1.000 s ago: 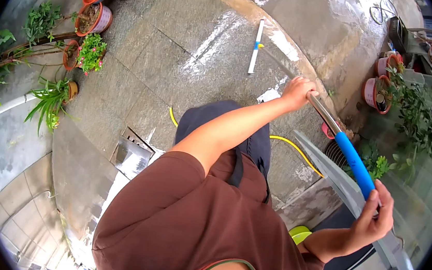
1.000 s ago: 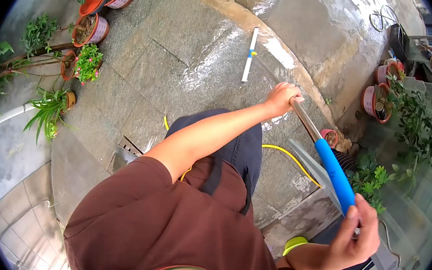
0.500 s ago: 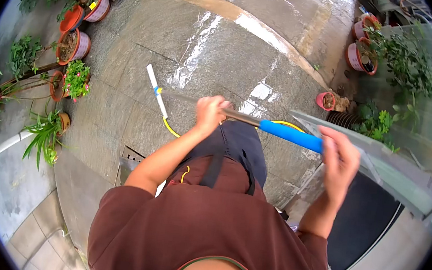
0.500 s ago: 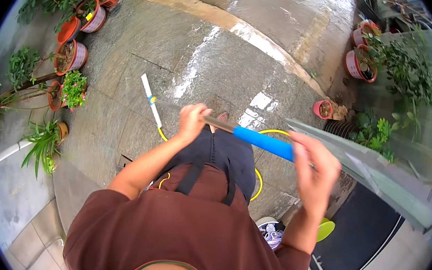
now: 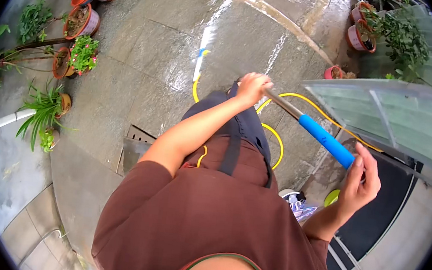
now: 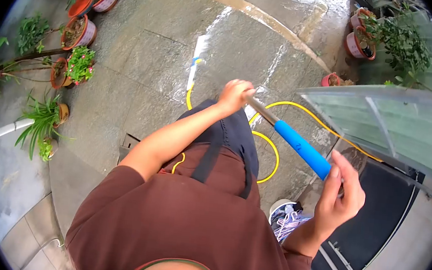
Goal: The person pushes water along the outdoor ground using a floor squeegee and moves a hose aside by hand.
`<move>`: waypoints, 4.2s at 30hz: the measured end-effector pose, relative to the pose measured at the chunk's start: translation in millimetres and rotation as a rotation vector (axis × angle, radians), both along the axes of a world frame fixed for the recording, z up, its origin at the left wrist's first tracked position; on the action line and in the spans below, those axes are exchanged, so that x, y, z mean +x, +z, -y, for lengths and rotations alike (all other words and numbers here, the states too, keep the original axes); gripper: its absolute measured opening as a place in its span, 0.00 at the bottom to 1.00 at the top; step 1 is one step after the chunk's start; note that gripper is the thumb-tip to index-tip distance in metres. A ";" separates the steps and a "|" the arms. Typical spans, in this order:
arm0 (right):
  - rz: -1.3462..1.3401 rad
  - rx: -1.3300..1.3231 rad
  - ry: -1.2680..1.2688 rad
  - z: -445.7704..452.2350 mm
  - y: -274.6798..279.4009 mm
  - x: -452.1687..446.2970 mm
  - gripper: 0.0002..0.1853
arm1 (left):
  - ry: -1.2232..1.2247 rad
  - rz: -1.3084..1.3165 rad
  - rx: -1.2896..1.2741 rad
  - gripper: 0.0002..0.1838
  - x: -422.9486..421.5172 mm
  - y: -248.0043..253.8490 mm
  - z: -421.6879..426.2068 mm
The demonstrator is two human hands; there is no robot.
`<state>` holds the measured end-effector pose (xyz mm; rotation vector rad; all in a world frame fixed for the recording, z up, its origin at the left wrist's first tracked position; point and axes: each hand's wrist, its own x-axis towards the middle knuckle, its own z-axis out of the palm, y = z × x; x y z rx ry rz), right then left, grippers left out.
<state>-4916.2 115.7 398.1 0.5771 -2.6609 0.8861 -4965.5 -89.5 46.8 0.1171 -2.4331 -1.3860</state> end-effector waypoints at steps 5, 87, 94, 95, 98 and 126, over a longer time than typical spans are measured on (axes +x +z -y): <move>-0.139 0.258 0.144 -7.3 11.6 87.0 0.12 | -0.284 -0.024 -0.093 0.11 -0.8 -2.6 -31.1; 0.692 0.022 -0.434 -112.2 -181.4 306.3 0.21 | -0.711 0.315 -0.911 0.03 146.5 -129.5 -105.3; 0.892 -0.051 -0.392 -147.3 -113.4 383.5 0.22 | -0.887 0.247 -0.693 0.12 257.5 -85.5 -139.0; 0.925 -0.080 -0.408 -148.7 -102.8 386.4 0.22 | -0.937 0.282 -0.673 0.11 260.0 -76.4 -136.4; 0.888 -0.043 -0.387 -143.0 -103.7 364.7 0.22 | -0.904 0.314 -0.650 0.10 246.0 -66.2 -122.9; 0.718 0.320 -0.619 -222.9 15.0 82.1 0.23 | -1.056 0.254 -0.193 0.10 -47.7 -21.1 -342.7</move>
